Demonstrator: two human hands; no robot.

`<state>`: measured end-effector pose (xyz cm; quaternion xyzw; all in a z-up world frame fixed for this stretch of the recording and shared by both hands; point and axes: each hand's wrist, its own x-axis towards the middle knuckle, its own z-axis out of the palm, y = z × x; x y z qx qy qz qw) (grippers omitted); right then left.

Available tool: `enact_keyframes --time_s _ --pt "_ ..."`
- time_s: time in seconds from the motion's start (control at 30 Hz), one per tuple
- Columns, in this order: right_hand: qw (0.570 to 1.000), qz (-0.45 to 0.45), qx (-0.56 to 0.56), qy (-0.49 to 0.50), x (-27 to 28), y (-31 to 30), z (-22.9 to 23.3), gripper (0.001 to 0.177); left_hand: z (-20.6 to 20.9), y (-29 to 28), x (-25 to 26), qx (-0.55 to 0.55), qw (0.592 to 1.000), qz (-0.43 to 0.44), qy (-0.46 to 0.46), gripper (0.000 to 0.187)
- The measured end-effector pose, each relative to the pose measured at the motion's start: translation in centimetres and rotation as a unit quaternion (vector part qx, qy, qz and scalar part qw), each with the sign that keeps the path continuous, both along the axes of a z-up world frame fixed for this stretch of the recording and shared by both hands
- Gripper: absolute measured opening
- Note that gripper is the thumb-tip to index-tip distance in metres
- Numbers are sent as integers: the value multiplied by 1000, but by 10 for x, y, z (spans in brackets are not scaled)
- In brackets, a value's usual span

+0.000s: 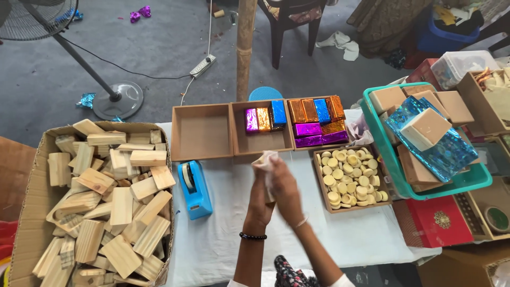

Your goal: Cleaning and inspecting small wooden blocks and pieces.

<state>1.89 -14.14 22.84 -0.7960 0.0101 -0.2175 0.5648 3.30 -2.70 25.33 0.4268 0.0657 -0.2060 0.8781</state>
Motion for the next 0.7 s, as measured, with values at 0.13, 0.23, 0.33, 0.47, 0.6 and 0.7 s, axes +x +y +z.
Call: enact_keyframes --time_s 0.13,0.23,0.33,0.47,0.6,0.7 --pt "959 76 -273 -15 -23 23 26 72 14 8 -5 -138 989 50 28 74" --pt "961 57 -272 6 -15 19 28 83 -16 4 -12 -72 997 29 11 74" --pt "971 -8 -240 0 -7 12 43 84 -24 -3 -22 22 999 1 -24 75" --pt "978 -77 -192 28 8 -24 40 67 -4 2 -30 119 990 -78 -18 78" --pt "987 -52 -131 75 35 -62 43 55 14 18 -37 132 978 -158 18 81" --pt "978 -80 -184 59 38 -73 60 41 14 24 -36 63 979 -188 48 79"
